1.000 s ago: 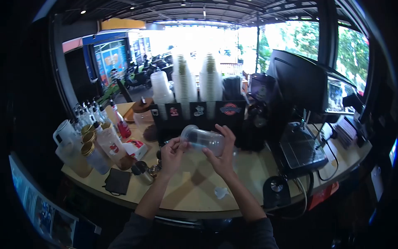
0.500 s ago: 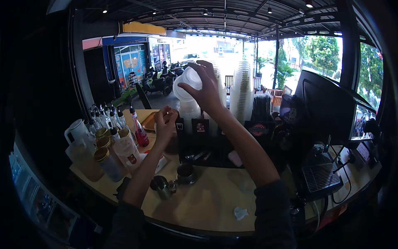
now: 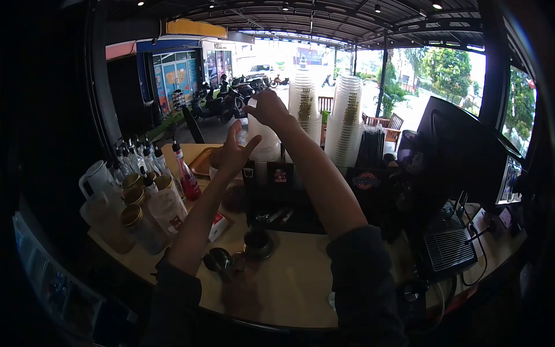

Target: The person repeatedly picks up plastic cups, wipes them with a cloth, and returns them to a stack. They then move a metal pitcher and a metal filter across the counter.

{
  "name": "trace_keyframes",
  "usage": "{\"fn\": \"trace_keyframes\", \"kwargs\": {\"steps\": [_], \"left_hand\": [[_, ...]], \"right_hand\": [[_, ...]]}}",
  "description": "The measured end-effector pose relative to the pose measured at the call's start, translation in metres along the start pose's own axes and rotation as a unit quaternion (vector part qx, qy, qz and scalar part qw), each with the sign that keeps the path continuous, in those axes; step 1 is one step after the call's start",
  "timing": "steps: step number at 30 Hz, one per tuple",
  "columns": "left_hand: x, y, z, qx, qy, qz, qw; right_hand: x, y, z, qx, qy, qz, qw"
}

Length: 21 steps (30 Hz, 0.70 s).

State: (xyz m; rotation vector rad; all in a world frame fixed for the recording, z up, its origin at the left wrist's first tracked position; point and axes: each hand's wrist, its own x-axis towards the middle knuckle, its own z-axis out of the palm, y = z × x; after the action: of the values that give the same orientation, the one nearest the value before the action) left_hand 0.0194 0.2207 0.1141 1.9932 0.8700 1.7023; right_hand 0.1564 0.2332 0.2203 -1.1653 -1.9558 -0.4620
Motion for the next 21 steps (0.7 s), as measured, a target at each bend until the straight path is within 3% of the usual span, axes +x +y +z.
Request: {"fn": "trace_keyframes", "kwargs": {"steps": [2,4,6,10,15,17,18,21], "left_hand": [[0.002,-0.003,0.001,0.017,-0.008,0.014,1.0],[0.007,-0.014,0.005,0.035,-0.014,0.027,0.999],[0.01,-0.022,0.011,0.017,-0.062,-0.014,0.998],[0.005,-0.028,0.02,0.04,-0.054,-0.017,0.998],[-0.009,-0.015,0.021,0.039,0.012,0.018,0.999],[-0.015,-0.006,0.018,0.056,0.04,0.038,0.997],[-0.017,0.0,0.017,0.07,0.068,0.061,0.993],[-0.023,0.019,0.009,0.045,0.056,0.084,0.994]], "right_hand": [[-0.012,-0.004,0.003,0.003,-0.038,0.022,0.999],[-0.02,-0.008,0.013,-0.01,-0.011,0.024,1.0],[-0.026,-0.009,0.02,0.0,0.042,0.05,0.998],[-0.033,-0.003,0.026,0.009,0.074,0.043,0.996],[-0.033,-0.01,0.02,-0.01,0.043,0.056,0.997],[-0.031,-0.015,0.009,-0.052,-0.043,0.071,0.995],[-0.033,-0.013,0.01,-0.051,-0.043,0.073,0.995],[-0.045,-0.015,0.006,-0.111,0.071,-0.046,0.99]]}}
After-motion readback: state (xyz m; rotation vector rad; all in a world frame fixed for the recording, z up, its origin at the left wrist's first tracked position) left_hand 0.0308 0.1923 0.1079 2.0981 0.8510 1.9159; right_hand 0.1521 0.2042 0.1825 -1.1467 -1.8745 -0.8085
